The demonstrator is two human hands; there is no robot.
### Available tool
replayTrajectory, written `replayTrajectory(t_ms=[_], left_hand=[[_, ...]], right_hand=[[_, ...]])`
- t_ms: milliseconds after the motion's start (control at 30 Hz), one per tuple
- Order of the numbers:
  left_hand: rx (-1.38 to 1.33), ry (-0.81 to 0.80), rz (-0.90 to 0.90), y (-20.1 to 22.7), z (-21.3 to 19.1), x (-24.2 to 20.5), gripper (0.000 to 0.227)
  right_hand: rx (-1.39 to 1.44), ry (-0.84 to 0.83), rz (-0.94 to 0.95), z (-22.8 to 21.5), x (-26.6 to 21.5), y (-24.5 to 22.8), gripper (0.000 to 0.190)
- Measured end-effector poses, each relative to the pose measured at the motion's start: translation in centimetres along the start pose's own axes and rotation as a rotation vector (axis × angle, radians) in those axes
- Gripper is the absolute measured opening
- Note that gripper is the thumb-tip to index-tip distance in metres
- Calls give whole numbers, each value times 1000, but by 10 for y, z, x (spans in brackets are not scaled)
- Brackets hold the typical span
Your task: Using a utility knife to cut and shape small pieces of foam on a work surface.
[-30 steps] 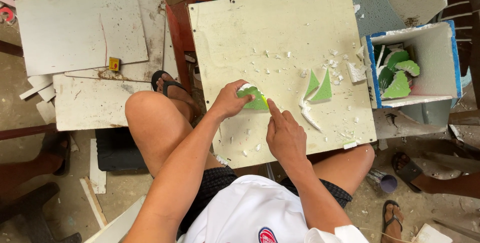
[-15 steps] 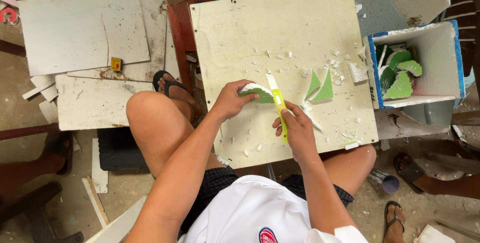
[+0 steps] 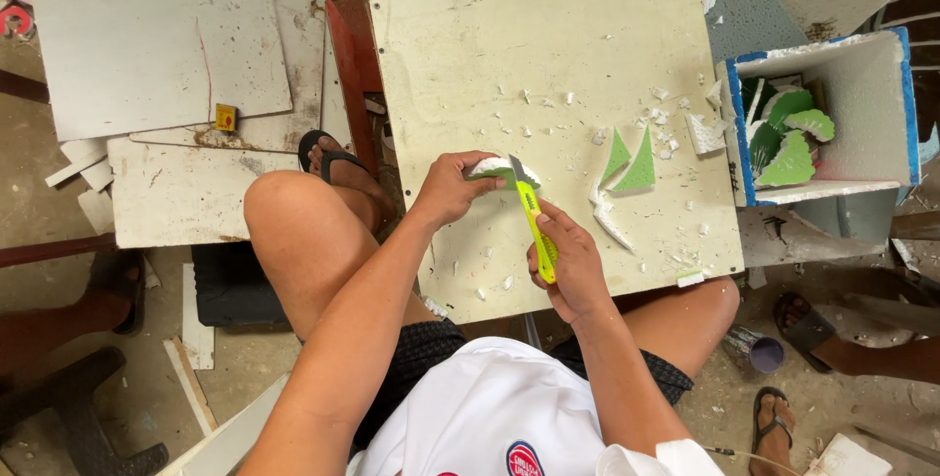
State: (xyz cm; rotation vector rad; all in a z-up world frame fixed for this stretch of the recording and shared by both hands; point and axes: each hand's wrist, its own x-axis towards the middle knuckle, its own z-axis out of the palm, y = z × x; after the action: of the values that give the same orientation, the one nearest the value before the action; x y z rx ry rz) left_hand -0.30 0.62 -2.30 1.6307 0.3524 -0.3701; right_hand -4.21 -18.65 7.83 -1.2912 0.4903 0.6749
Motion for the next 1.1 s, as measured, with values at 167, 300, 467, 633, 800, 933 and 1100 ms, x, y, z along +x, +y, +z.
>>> replayTrajectory(t_ms=[167, 300, 467, 633, 800, 933, 1100], left_hand=[[1, -5, 16, 6, -2, -1, 34], [2, -1, 16, 8, -3, -4, 35], [2, -3, 19, 15, -4, -9, 35], [3, 2, 25, 15, -4, -9, 35], [11, -5, 25, 19, -6, -11, 35], [15, 3, 23, 20, -5, -12, 35], [10, 13, 15, 17, -4, -9, 35]], right_hand=[[-21, -6, 19, 3, -3, -4, 47], [-92, -13, 1, 8, -5, -8, 48], [-169, -24, -15, 9, -3, -13, 49], [-258, -22, -18, 10, 3, -14, 49], [-299, -31, -28, 13, 6, -17, 49], [-284, -42, -53, 13, 8, -16, 50], [-337, -15, -37, 17, -4, -19, 49]])
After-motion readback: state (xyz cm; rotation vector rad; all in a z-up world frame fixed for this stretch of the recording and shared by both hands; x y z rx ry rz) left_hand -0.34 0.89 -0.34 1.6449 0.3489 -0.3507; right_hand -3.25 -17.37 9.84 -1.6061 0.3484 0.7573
